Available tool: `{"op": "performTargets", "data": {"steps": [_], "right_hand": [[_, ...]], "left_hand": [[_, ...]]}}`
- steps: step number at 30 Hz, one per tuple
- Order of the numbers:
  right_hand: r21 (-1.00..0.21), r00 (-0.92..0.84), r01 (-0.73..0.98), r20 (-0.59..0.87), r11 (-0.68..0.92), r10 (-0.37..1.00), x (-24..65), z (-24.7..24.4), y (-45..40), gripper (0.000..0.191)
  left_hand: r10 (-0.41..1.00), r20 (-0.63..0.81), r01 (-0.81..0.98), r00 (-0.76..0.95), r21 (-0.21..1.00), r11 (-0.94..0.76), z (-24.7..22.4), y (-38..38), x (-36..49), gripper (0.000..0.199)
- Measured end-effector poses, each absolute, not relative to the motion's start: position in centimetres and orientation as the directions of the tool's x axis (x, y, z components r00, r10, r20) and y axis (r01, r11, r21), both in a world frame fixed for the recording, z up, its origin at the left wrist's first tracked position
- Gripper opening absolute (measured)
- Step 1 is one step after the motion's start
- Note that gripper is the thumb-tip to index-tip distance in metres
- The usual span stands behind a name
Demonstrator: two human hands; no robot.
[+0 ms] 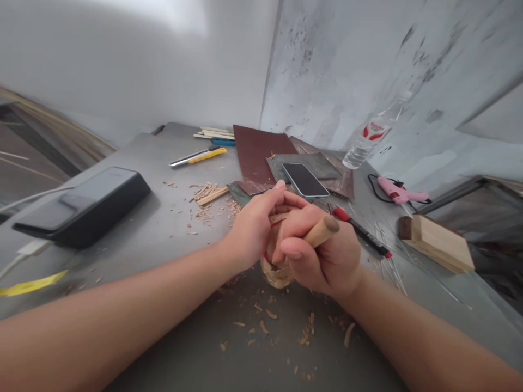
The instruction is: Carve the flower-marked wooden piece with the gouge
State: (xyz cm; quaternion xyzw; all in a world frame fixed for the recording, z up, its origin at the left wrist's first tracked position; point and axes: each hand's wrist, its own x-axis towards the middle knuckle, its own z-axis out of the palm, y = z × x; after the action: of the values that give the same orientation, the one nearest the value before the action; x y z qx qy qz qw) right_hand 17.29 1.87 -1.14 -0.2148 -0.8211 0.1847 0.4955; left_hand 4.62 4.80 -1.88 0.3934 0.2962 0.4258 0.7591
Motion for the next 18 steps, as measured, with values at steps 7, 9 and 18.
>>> {"op": "performTargets", "data": {"steps": [7,9,18], "right_hand": [[-0.457,-0.473,0.222,0.722,0.861,0.505,17.1,-0.4,2.1,0.043],[-0.454,-0.487,0.211,0.719,0.865,0.496,16.9,-0.4,2.1,0.042],[-0.412,-0.49,0.265,0.721,0.872,0.49,16.6,0.0,1.9,0.047]], "left_hand": [[0.84,-0.121,-0.381,0.529,0.851,0.362,-1.6,4.8,4.3,0.049],[0.812,-0.139,-0.41,0.567,0.807,0.424,-1.7,4.9,4.4,0.048],[0.758,-0.121,-0.436,0.641,0.756,0.489,-1.3,4.8,4.4,0.049]]}}
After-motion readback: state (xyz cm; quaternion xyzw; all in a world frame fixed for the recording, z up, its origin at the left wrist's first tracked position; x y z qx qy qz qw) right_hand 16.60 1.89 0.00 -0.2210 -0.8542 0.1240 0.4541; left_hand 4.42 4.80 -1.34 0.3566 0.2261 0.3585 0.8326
